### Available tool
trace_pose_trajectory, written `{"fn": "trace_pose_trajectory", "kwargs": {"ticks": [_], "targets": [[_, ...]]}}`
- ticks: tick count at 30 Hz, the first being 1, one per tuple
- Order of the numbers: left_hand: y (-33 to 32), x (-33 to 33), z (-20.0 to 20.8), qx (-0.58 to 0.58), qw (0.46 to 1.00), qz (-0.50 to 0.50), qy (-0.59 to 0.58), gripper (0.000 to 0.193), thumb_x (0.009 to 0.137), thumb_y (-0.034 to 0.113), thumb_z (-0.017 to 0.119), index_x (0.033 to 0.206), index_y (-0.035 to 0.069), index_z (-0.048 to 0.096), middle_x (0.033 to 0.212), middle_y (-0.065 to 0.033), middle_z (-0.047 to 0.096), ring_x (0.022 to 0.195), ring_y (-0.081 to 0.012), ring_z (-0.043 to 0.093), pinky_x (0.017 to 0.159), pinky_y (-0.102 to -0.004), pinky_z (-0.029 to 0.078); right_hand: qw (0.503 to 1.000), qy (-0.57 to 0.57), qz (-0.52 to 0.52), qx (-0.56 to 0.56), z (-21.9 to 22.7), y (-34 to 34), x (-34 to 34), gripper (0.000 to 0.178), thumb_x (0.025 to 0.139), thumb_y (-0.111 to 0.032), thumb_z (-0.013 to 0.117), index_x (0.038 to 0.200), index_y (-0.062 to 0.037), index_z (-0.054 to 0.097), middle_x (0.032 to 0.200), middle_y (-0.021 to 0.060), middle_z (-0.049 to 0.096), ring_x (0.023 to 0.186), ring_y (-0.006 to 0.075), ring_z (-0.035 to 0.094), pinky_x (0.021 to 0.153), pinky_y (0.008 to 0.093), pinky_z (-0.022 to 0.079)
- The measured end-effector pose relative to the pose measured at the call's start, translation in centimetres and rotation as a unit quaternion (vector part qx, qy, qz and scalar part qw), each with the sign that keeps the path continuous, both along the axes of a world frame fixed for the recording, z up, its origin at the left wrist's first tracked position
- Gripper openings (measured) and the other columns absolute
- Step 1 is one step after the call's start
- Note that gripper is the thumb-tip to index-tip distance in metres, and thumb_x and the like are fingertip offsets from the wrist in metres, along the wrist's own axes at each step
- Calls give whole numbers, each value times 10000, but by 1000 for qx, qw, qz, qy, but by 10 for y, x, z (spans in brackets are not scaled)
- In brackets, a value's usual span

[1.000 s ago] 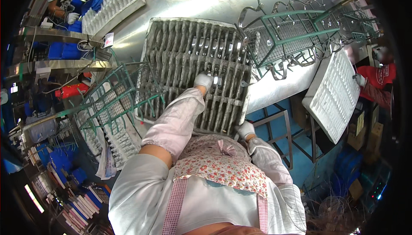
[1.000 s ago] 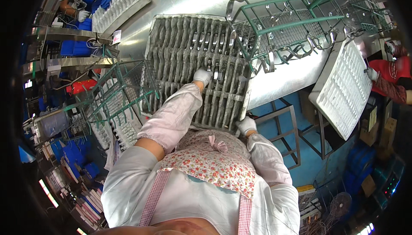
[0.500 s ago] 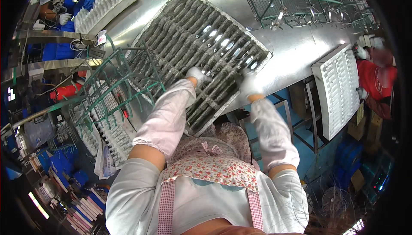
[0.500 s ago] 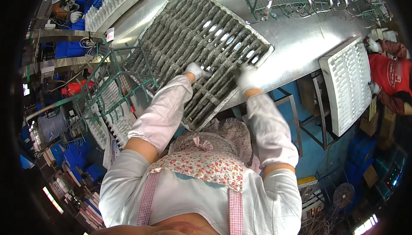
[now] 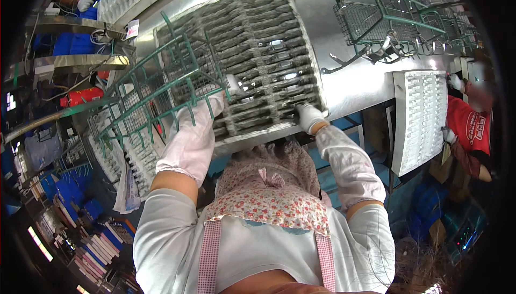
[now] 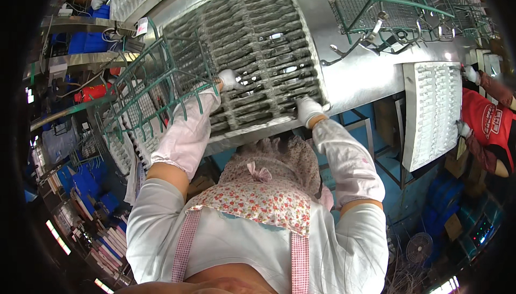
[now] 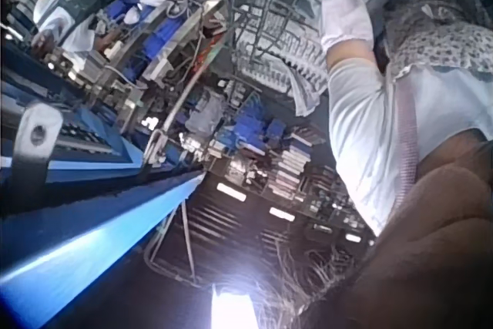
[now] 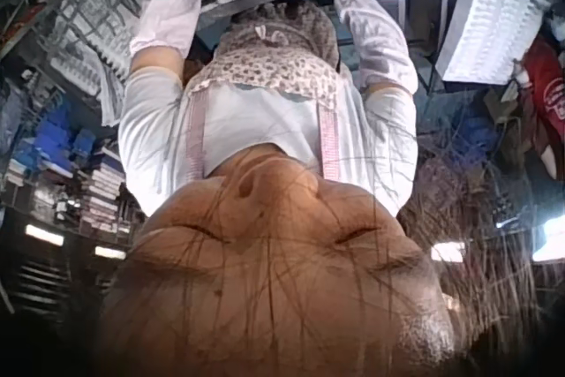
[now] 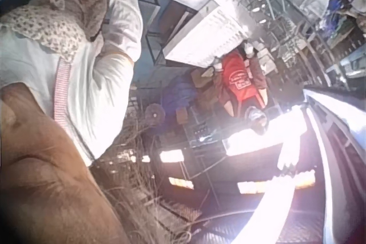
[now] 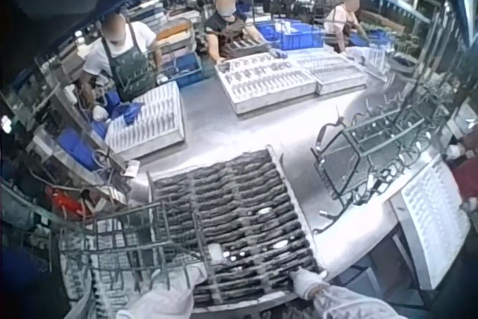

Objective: The person sorts and arranges metal components by hand from plastic bins into wire racks on a work table.

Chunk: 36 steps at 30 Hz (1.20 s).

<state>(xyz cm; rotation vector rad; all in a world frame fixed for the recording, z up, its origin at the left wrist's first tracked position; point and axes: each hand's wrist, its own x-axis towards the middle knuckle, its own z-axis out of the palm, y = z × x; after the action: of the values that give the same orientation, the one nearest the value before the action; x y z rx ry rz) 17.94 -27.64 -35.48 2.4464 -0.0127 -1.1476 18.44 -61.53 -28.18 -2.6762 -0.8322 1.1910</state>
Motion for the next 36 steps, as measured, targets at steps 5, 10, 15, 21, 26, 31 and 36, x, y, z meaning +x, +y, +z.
{"fn": "trace_pose_trajectory", "kwargs": {"ticks": [5, 10, 15, 21, 26, 31, 36], "targets": [[-27, -10, 33, 36, 999, 2, -18, 571, 583, 491, 717, 927, 37, 671, 901, -189, 652, 834, -359, 611, 756, -401, 480, 996, 83, 42, 12, 25, 19, -42, 375, 760, -112, 554, 1124, -179, 615, 1004, 136, 644, 953, 294, 616, 803, 378, 503], [-41, -20, 50, 42, 998, -53, 19, 655, 491, 425, 817, 1011, 61, 661, 967, -164, 656, 884, -328, 625, 800, -385, 492, 982, 124, 124, -64, 22, 13, -33, 379, 748, -96, 577, 1114, -177, 630, 1004, 122, 651, 958, 282, 621, 806, 373, 509], [-48, -34, 49, 110, 993, -40, 34, 472, 595, 355, 770, 941, 48, 676, 968, -166, 653, 895, -318, 632, 774, -398, 506, 994, 2, 99, 38, 40, -8, -27, 240, 740, -190, 575, 936, -207, 712, 850, 103, 667, 823, 268, 634, 802, 368, 483], [-42, -48, 41, 113, 993, 28, 26, 287, 758, 250, 614, 955, 51, 677, 1017, -168, 644, 939, -334, 625, 775, -404, 499, 997, -32, -5, 68, 59, -3, -26, 273, 706, -367, 693, 907, -181, 695, 803, 148, 652, 744, 321, 631, 689, 395, 512], [-42, -73, 109, 45, 992, 106, -45, 489, 697, 490, 667, 906, 49, 690, 874, -185, 657, 810, -349, 628, 743, -404, 488, 978, -163, 120, 41, -4, -18, -46, 174, 762, -135, 528, 858, -134, 673, 812, 109, 637, 771, 282, 626, 688, 396, 501], [-61, -127, 141, -99, 945, 297, -93, 643, 675, 596, 646, 797, -34, 661, 748, -224, 630, 712, -355, 599, 724, -410, 465, 991, -96, 94, 20, -13, -10, -42, 220, 789, -162, 515, 925, -161, 688, 913, 132, 647, 883, 305, 622, 754, 404, 501], [-81, -172, 126, -225, 837, 469, -168, 761, 731, 443, 700, 1224, -80, 453, 1127, -240, 571, 1044, -305, 548, 919, -356, 409, 984, 18, 162, 66, 6, -17, -14, 235, 725, -215, 622, 925, -114, 694, 880, 154, 667, 848, 295, 639, 758, 374, 495]]}}
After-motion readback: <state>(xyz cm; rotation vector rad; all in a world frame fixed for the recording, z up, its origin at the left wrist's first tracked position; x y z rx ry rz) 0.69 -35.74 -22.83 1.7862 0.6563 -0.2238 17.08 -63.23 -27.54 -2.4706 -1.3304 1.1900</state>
